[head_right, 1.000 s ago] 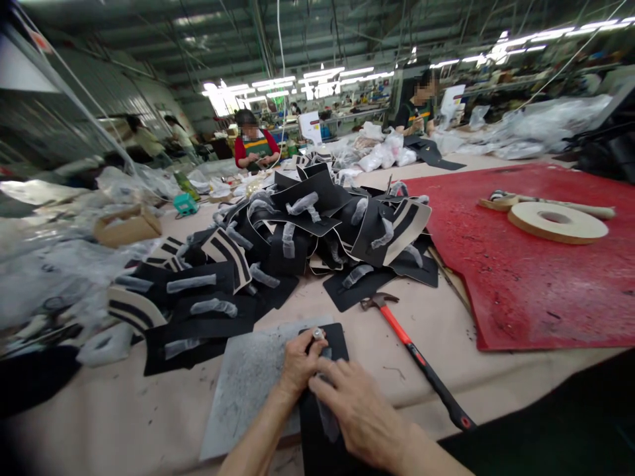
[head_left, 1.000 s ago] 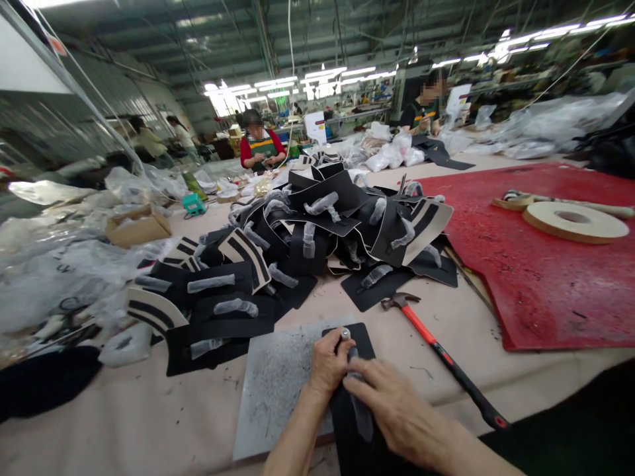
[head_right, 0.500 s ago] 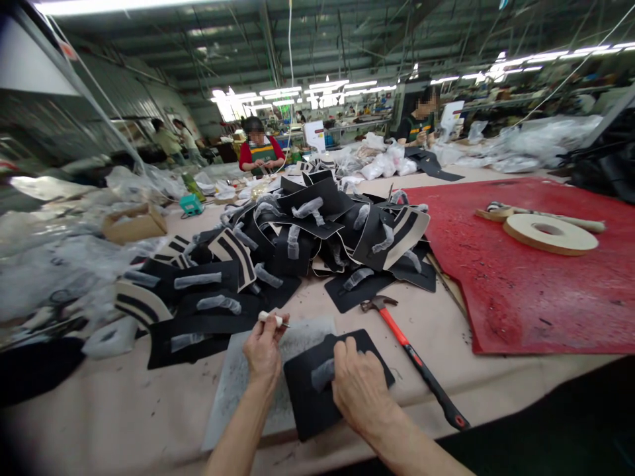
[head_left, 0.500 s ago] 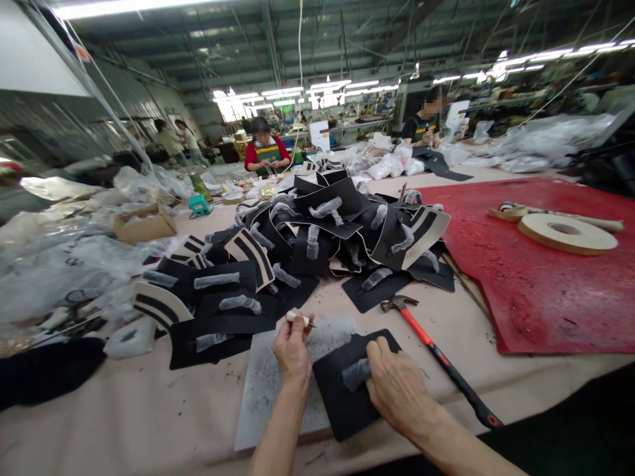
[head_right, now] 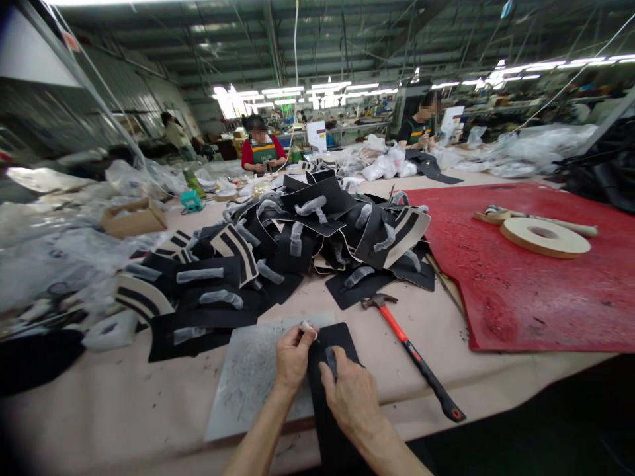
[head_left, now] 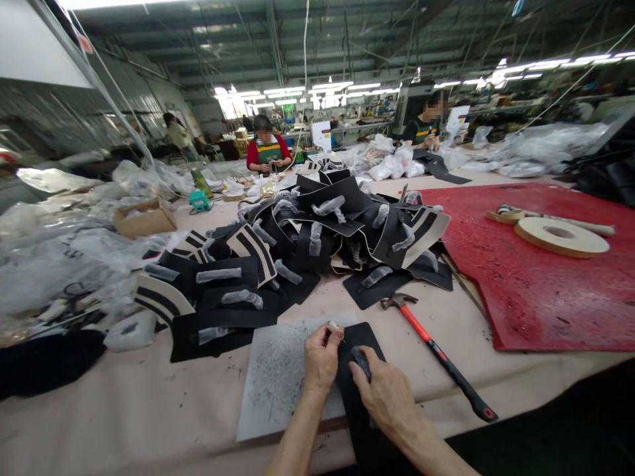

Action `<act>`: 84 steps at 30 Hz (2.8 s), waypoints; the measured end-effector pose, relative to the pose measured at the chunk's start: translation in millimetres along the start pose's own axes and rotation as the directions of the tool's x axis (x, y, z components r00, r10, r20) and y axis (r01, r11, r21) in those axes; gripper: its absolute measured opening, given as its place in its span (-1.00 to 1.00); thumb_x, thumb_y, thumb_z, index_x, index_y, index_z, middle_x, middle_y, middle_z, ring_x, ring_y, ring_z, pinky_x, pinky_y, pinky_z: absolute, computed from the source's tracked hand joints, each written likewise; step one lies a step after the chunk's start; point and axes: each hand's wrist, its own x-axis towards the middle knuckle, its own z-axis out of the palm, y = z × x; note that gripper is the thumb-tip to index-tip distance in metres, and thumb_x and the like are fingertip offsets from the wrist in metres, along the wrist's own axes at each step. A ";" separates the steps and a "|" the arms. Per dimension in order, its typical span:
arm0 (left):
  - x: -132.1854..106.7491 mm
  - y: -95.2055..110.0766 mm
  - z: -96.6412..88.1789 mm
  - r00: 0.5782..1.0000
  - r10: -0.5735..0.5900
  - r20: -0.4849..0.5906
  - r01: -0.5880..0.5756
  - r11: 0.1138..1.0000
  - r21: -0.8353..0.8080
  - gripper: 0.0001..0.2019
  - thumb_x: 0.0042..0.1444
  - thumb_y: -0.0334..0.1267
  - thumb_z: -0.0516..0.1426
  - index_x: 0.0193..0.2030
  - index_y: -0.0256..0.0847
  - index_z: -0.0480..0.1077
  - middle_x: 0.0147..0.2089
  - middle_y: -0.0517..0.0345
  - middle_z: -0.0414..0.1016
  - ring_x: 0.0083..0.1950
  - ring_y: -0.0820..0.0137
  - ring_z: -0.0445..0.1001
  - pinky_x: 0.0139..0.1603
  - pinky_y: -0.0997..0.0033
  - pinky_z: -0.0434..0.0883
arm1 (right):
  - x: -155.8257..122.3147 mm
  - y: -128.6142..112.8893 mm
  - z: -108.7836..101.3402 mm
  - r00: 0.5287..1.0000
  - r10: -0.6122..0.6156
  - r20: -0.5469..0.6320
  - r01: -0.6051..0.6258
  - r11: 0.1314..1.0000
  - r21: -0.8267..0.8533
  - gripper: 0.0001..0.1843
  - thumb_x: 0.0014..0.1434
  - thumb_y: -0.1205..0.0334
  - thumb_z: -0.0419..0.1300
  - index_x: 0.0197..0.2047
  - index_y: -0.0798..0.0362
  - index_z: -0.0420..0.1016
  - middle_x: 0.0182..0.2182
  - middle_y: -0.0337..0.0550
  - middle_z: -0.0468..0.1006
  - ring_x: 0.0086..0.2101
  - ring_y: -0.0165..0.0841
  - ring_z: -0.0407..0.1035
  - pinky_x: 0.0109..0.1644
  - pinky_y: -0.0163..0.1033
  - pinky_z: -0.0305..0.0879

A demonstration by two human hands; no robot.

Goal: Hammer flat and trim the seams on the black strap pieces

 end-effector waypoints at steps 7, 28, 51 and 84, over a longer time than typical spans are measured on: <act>6.5 -12.6 9.4 0.999 -0.028 0.042 0.026 0.998 0.054 -0.75 0.14 -0.08 0.18 -0.29 -0.24 0.56 -0.35 0.11 0.62 -0.32 0.32 0.53 -0.25 0.44 0.40 | 1.2 -1.0 8.5 0.999 -0.006 0.036 0.006 1.000 -0.008 -0.56 0.40 0.07 -0.08 0.15 0.17 0.35 -0.29 0.08 0.65 -0.25 -0.14 0.57 -0.22 -0.20 0.33; 7.0 -14.3 18.0 0.990 0.030 0.140 -0.054 0.984 0.171 -0.82 0.17 -0.18 0.16 -0.23 -0.19 0.57 -0.26 0.09 0.65 -0.25 0.29 0.57 -0.18 0.39 0.44 | 3.0 11.0 7.5 0.992 -0.031 0.119 0.014 0.990 0.138 -0.51 0.39 0.02 -0.10 0.15 0.19 0.38 -0.22 0.12 0.63 -0.21 -0.10 0.54 -0.17 -0.13 0.32; 1.0 -5.5 18.1 0.947 0.192 0.257 -0.255 0.937 0.240 -0.87 0.16 -0.27 0.14 -0.34 -0.15 0.53 -0.38 0.12 0.56 -0.34 0.33 0.50 -0.22 0.41 0.35 | 22.5 91.4 -86.1 0.987 0.153 0.048 -0.155 0.827 0.540 -0.64 0.32 -0.07 -0.18 -0.35 -0.02 0.20 -0.63 -0.40 0.22 -0.70 -0.46 0.12 -0.63 -0.36 0.07; -0.2 -14.1 18.8 0.915 0.260 0.308 -0.357 0.879 0.317 -0.88 0.20 -0.37 0.09 -0.32 -0.18 0.45 -0.37 0.16 0.53 -0.34 0.40 0.49 -0.23 0.47 0.36 | 5.0 104.8 -87.7 0.991 -0.137 -0.007 0.136 0.987 -0.084 -0.67 0.39 0.00 -0.14 -0.28 -0.01 0.26 -0.61 -0.27 0.40 -0.60 -0.35 0.30 -0.46 -0.23 -0.10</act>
